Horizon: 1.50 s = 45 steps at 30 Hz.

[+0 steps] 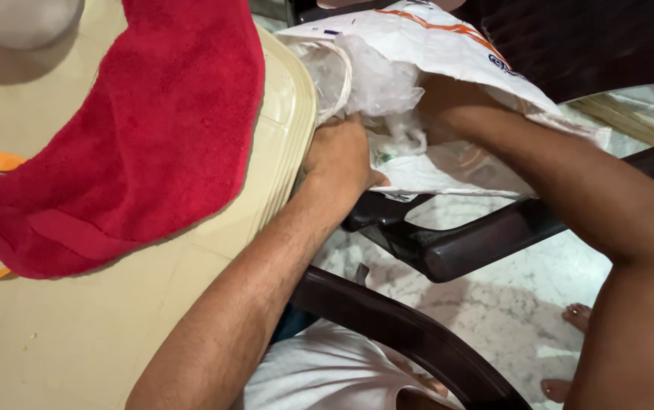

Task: The person wipes out a plastic container with a cloth and then transfers grains from a plastic bag into the container.

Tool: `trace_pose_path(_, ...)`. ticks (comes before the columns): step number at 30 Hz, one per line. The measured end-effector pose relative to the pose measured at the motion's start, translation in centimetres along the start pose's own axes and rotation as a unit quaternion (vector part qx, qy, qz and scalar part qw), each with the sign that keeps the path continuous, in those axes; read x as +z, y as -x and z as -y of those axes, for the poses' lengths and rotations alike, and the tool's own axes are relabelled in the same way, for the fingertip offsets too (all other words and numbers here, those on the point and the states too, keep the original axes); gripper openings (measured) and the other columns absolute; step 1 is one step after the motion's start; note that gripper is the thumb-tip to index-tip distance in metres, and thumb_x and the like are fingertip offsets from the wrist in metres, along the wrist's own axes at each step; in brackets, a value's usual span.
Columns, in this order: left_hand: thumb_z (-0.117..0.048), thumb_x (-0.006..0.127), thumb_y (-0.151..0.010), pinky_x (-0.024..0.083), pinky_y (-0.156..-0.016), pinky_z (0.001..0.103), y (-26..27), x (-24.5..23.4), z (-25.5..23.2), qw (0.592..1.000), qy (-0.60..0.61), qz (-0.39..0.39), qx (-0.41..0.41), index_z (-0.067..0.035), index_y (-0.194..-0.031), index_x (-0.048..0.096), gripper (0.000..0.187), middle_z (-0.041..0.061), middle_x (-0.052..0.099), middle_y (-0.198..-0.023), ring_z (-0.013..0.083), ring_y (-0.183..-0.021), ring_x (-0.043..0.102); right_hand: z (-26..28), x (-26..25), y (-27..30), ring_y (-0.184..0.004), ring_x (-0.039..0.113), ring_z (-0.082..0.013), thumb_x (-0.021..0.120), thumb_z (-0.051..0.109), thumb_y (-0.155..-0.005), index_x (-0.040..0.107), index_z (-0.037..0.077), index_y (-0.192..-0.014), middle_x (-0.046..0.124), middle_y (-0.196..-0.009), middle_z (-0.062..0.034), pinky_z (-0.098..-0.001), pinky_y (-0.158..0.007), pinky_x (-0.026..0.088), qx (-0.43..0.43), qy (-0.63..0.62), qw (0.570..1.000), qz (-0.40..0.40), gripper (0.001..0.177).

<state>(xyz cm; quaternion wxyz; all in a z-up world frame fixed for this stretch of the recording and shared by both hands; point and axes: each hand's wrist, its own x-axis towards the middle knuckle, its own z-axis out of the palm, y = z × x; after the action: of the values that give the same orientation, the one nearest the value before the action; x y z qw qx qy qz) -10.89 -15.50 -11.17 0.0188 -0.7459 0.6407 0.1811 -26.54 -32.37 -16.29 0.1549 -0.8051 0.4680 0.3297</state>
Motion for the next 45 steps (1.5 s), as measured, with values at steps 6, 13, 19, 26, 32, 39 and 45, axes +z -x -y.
trace_pose_path(6,-0.064,0.090,-0.061,0.056,-0.090,0.045,0.5,0.1,0.3,0.997,-0.005,-0.028,0.071,-0.001,-0.125,0.060,0.094,0.021,0.069,-0.117,0.0355,-0.105,0.071,-1.5,1.7,-2.3,-0.116,0.065,-0.0253,0.067,0.041,-0.083,0.068,0.015,-0.133,0.071,-0.131,-0.0117,-0.0419,-0.100,0.048,-0.010,-0.024,0.999,-0.035,0.057)
trace_pose_path(13,-0.053,0.076,-0.091,0.058,-0.081,0.048,-0.6,0.6,0.2,0.929,0.246,-0.213,0.175,0.021,-0.131,0.047,0.089,0.034,0.067,-0.107,0.0427,-0.095,0.071,0.0,0.2,-1.7,-0.116,0.065,-0.0264,0.068,0.041,-0.083,0.067,0.015,-0.134,0.071,-0.130,-0.0123,-0.0423,-0.101,0.048,-0.028,-0.017,0.997,-0.064,0.058)
trace_pose_path(19,-0.039,0.072,-0.094,0.056,-0.090,0.048,-0.6,1.9,-0.1,0.954,0.156,-0.087,0.239,0.000,-0.126,0.059,0.052,0.019,0.074,-0.107,0.0354,-0.100,0.073,0.8,-1.9,-0.5,-0.116,0.065,-0.0273,0.069,0.042,-0.083,0.067,0.014,-0.134,0.071,-0.130,-0.0128,-0.0427,-0.101,0.048,-0.032,-0.011,0.997,-0.068,0.058)
trace_pose_path(26,-0.009,0.064,-0.095,0.056,-0.086,0.052,-1.4,2.7,0.2,0.988,0.034,-0.083,0.128,-0.014,-0.144,0.049,0.052,0.018,0.062,-0.133,0.0408,-0.106,0.069,1.4,-4.5,-1.1,-0.115,0.065,-0.0283,0.070,0.042,-0.083,0.066,0.014,-0.135,0.071,-0.129,-0.0135,-0.0431,-0.101,0.048,-0.150,-0.209,0.965,-0.059,0.059)
trace_pose_path(32,-0.018,0.072,-0.079,0.051,-0.092,0.054,-2.0,3.4,0.3,0.989,0.025,-0.110,0.099,-0.021,-0.144,0.049,0.070,0.021,0.060,-0.133,0.0384,-0.115,0.061,1.0,-5.0,-0.4,-0.115,0.065,-0.0293,0.071,0.042,-0.083,0.066,0.014,-0.135,0.070,-0.129,-0.0140,-0.0435,-0.101,0.049,-0.048,-0.006,0.999,-0.014,0.059)
trace_pose_path(39,-0.028,0.088,-0.073,0.049,-0.101,0.051,-3.2,4.2,0.8,0.990,0.061,-0.116,0.058,-0.006,-0.140,0.044,0.082,0.019,0.058,-0.137,0.0372,-0.127,0.058,1.8,-2.6,0.9,-0.115,0.065,-0.0303,0.072,0.042,-0.084,0.065,0.013,-0.136,0.070,-0.128,-0.0146,-0.0440,-0.101,0.049,-0.021,0.038,0.999,-0.024,0.060)
trace_pose_path(45,-0.042,0.097,-0.062,0.048,-0.104,0.049,-1.9,2.0,0.5,0.996,0.065,-0.044,0.044,-0.005,-0.143,0.036,0.108,0.016,0.053,-0.142,0.0347,-0.132,0.054,2.9,0.7,0.9,-0.115,0.065,-0.0312,0.072,0.043,-0.084,0.065,0.013,-0.136,0.070,-0.127,-0.0151,-0.0444,-0.101,0.049,-0.065,-0.003,0.997,-0.048,0.061)
